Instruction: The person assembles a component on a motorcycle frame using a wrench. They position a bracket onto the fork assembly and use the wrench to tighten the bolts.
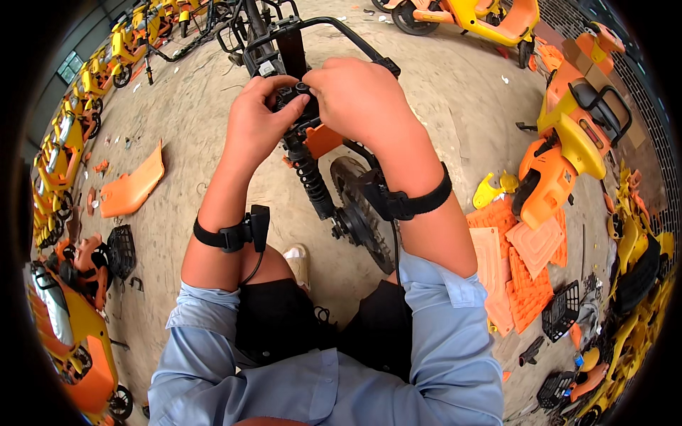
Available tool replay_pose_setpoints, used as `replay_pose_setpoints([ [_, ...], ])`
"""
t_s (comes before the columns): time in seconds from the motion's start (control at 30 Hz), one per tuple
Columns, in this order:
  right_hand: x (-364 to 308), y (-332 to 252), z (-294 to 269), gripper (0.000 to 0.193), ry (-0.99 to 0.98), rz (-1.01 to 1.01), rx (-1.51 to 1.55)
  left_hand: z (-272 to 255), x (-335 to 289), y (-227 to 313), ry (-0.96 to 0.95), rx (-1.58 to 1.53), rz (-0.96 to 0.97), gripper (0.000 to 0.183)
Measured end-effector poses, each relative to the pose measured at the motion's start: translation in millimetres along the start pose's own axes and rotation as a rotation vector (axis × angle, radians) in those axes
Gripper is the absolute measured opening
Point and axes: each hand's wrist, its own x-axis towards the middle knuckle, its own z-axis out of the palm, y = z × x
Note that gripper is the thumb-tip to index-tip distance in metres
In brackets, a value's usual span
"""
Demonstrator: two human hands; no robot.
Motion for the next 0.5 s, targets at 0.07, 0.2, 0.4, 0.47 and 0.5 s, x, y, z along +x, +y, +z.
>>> replay_pose_setpoints([
  [0.07, -1.2, -16.0, -2.5, 0.015, -0.02, 0.053, -0.075, 0.5, 0.2, 1.1, -0.003, 0.033, -0.005, 0.033],
  [0.2, 0.3, -26.8, -4.9, 0.015, 0.022, 0.057, -0.123, 0.7, -0.2, 0.9, 0.004, 0.034, -0.004, 0.034],
  [0.4, 4.3, -3.4, -8.6, 0.02, 0.185, -0.024, 0.005, 0.3, 0.0, 0.1, 0.011, 0.005, 0.009, 0.034],
  [0.47, 5.7, 4.6, -9.6, 0.02, 0.119, -0.052, 0.014, -0.1, -0.3, 0.2, 0.017, 0.002, 0.012, 0.034],
  [0.5, 5.7, 6.4, -7.3, 0.022, 0.103, -0.05, 0.029, -0.1, -0.7, -0.1, 0.017, 0.0, 0.012, 0.034],
])
